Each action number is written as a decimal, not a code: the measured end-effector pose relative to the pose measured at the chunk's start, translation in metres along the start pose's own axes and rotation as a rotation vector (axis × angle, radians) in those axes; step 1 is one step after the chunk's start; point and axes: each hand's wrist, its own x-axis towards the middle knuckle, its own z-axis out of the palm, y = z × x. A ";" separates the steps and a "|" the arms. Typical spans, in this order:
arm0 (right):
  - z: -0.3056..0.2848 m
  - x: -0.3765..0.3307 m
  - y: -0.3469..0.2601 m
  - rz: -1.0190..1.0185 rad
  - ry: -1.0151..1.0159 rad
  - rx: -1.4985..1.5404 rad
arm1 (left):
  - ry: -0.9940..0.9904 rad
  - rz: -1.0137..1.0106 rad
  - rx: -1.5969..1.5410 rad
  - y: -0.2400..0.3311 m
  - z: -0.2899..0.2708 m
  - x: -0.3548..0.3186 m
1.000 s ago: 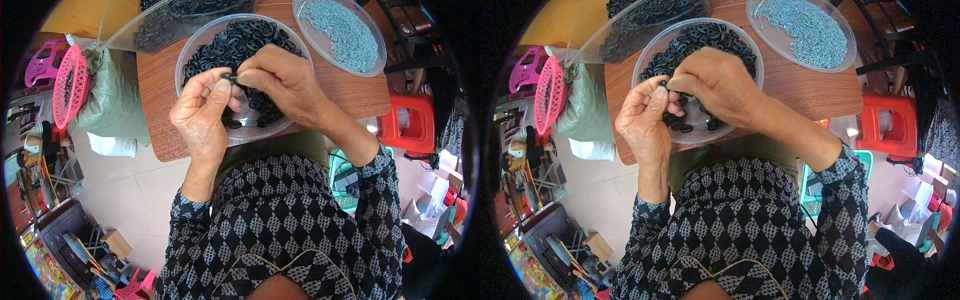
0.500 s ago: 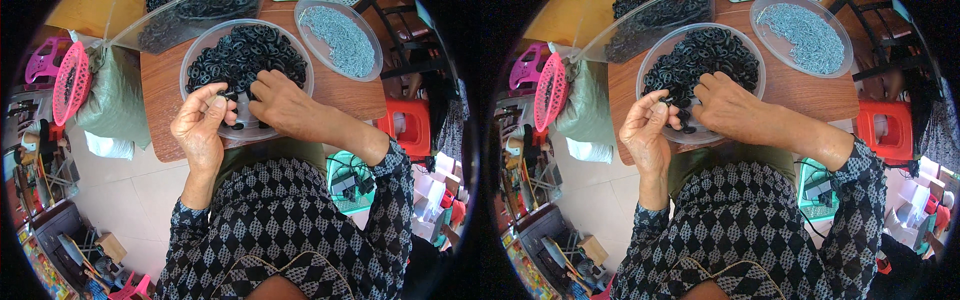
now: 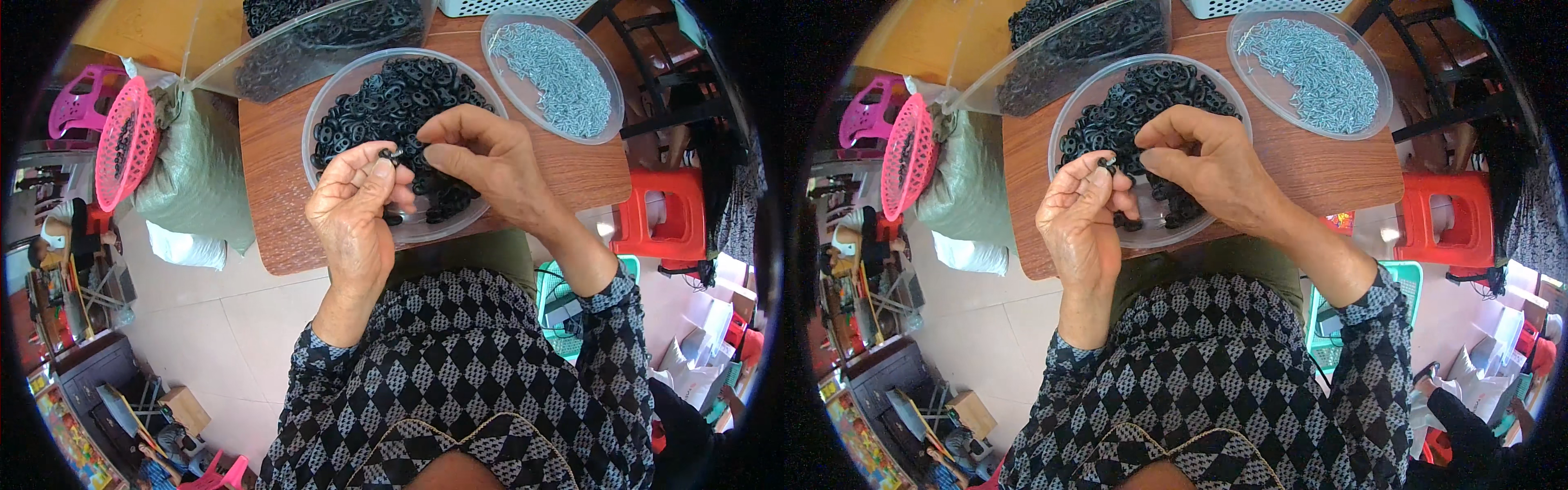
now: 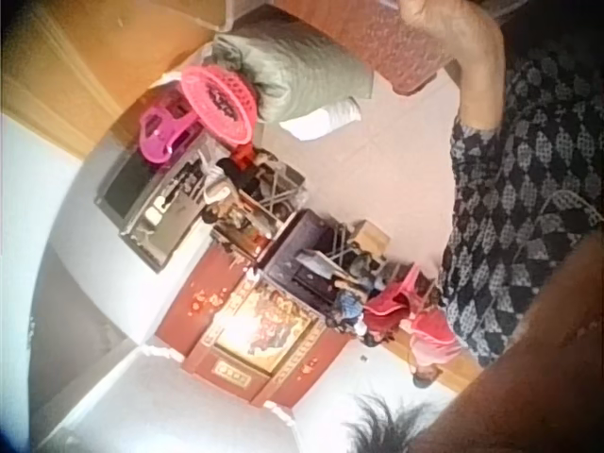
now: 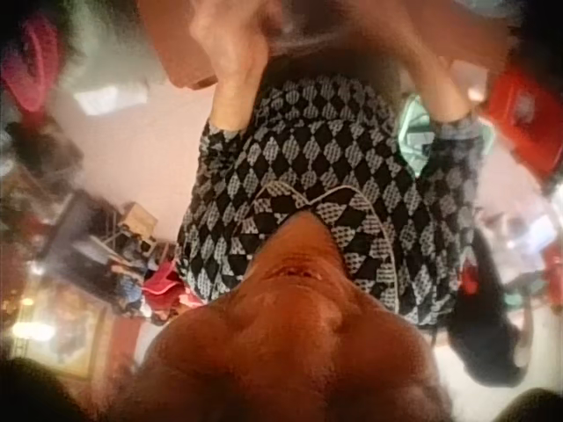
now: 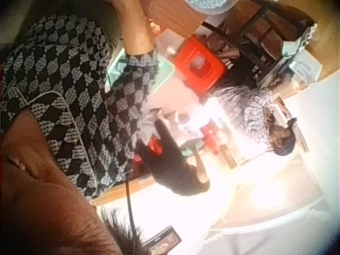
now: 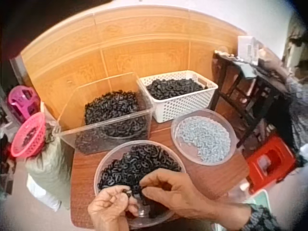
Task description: The person repeatedly picks a black plastic hair clip from a bowl and inserts a small metal pin into it by hand. The assembled clips are placed into a white basket on the table. The process is continuous and repetitive throughout the clip.
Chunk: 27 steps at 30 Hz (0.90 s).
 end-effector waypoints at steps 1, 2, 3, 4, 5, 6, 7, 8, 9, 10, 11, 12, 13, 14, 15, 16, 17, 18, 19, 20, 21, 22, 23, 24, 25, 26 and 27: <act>0.001 0.001 0.003 0.012 0.020 0.111 | 0.013 0.004 -0.004 0.000 0.004 0.001; 0.004 0.001 0.004 0.022 0.042 0.181 | 0.027 0.008 -0.007 -0.001 0.008 0.002; 0.008 0.000 0.005 0.032 0.062 0.251 | 0.029 0.027 -0.013 -0.002 0.011 0.003; 0.011 -0.001 0.006 0.042 0.084 0.320 | 0.029 0.043 -0.020 -0.003 0.012 0.003; 0.013 -0.001 0.009 0.020 0.078 0.319 | 0.029 0.060 -0.027 -0.004 0.012 0.004; 0.015 -0.002 0.012 -0.002 0.071 0.318 | 0.027 0.058 -0.043 -0.005 0.012 0.005; 0.016 -0.003 0.015 -0.024 0.065 0.315 | 0.024 0.054 -0.060 -0.006 0.011 0.006; 0.016 -0.004 0.016 -0.030 0.067 0.330 | 0.021 0.050 -0.078 -0.007 0.010 0.006; 0.017 -0.006 0.016 -0.026 0.070 0.350 | 0.018 0.044 -0.082 -0.008 0.010 0.007; 0.017 -0.007 0.015 -0.021 0.068 0.370 | 0.019 0.040 -0.086 -0.007 0.010 0.007; 0.018 -0.008 0.013 -0.016 0.066 0.391 | 0.019 0.035 -0.091 -0.006 0.010 0.007; 0.017 -0.009 0.009 0.001 0.066 0.384 | 0.020 0.037 -0.100 -0.005 0.010 0.007; 0.016 -0.009 0.005 0.017 0.064 0.374 | 0.021 0.042 -0.111 -0.005 0.011 0.007; 0.015 -0.009 0.003 0.033 0.063 0.365 | 0.021 0.046 -0.122 -0.005 0.012 0.008; 0.016 -0.010 0.003 0.001 0.067 0.310 | 0.025 0.044 -0.126 -0.005 0.011 0.008; 0.017 -0.011 0.006 -0.033 0.075 0.256 | 0.026 0.041 -0.130 -0.006 0.009 0.009; 0.018 -0.012 0.007 -0.067 0.082 0.202 | 0.028 0.039 -0.133 -0.007 0.007 0.010; 0.019 -0.012 0.008 -0.098 0.085 0.176 | 0.030 0.039 -0.143 -0.005 0.007 0.011; 0.020 -0.013 0.009 -0.126 0.086 0.152 | 0.035 0.039 -0.153 -0.003 0.007 0.011; 0.022 -0.014 0.010 -0.154 0.087 0.127 | 0.040 0.038 -0.162 -0.002 0.007 0.011; 0.023 -0.013 0.012 -0.170 0.097 0.129 | 0.044 0.030 -0.165 -0.003 0.007 0.010; 0.024 -0.012 0.013 -0.187 0.107 0.130 | 0.048 0.024 -0.170 -0.003 0.007 0.011; 0.023 -0.010 0.013 -0.203 0.116 0.131 | 0.052 0.017 -0.175 -0.003 0.008 0.011; 0.022 -0.009 0.013 -0.222 0.117 0.109 | 0.049 0.010 -0.174 -0.004 0.008 0.011; 0.021 -0.008 0.013 -0.243 0.119 0.086 | 0.045 0.004 -0.174 -0.006 0.007 0.011; 0.020 -0.007 0.013 -0.264 0.120 0.064 | 0.041 -0.001 -0.173 -0.007 0.007 0.011; 0.020 -0.007 0.012 -0.191 0.120 0.117 | 0.048 -0.006 -0.140 -0.006 0.007 0.010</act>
